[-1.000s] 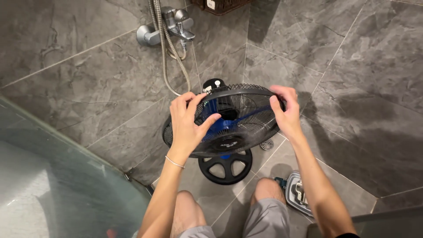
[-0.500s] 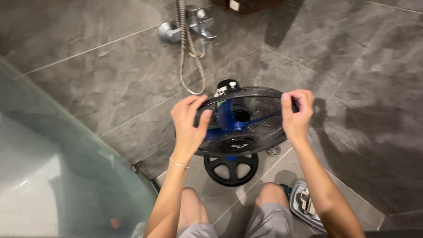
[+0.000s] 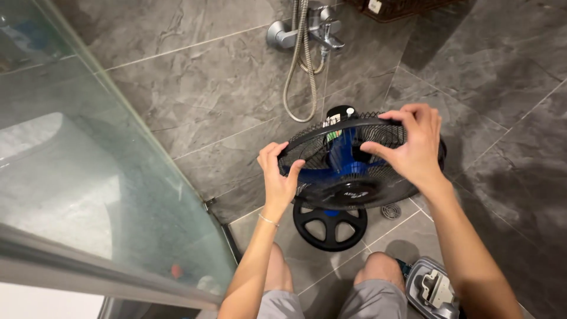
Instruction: The recorder dismantles a floor fan in a bathroom for cleaning.
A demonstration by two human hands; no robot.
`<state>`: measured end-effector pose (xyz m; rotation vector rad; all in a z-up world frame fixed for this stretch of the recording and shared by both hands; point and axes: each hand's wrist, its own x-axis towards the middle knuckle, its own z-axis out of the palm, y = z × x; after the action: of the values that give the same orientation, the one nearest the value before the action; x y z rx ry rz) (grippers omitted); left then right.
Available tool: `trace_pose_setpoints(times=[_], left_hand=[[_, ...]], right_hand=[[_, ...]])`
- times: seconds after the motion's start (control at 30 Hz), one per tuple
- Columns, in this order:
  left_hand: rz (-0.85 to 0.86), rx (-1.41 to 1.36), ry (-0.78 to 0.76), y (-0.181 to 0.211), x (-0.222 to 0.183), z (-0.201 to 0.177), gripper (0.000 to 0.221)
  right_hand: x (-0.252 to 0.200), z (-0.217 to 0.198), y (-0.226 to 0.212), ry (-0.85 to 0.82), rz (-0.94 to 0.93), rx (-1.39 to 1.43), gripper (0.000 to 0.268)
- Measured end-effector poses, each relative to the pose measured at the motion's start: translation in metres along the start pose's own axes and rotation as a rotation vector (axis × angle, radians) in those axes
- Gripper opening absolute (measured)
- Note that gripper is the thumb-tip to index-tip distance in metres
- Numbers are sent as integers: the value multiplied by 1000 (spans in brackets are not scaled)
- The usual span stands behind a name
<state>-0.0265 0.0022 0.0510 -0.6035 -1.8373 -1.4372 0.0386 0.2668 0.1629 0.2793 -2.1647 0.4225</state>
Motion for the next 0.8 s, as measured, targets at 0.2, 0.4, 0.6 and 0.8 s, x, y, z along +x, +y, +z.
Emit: trace_pose_setpoints(times=[0.2,0.4,0.6,0.8], left_hand=[[11,47,-11,6,1,-3,55],[-80,-80,-99,-15,-5,-19,44],[-41,-40,-65,-11,-11,-13,52],[-3,-14,17,-33,-28,4,38]], right_hand=[[-11,3,16,-7,30,27,62],[-1,-2,10,-50,20,49,58],[-1,3,19,-83,29,79,58],[-5,6,11,-88,-6,76,59]])
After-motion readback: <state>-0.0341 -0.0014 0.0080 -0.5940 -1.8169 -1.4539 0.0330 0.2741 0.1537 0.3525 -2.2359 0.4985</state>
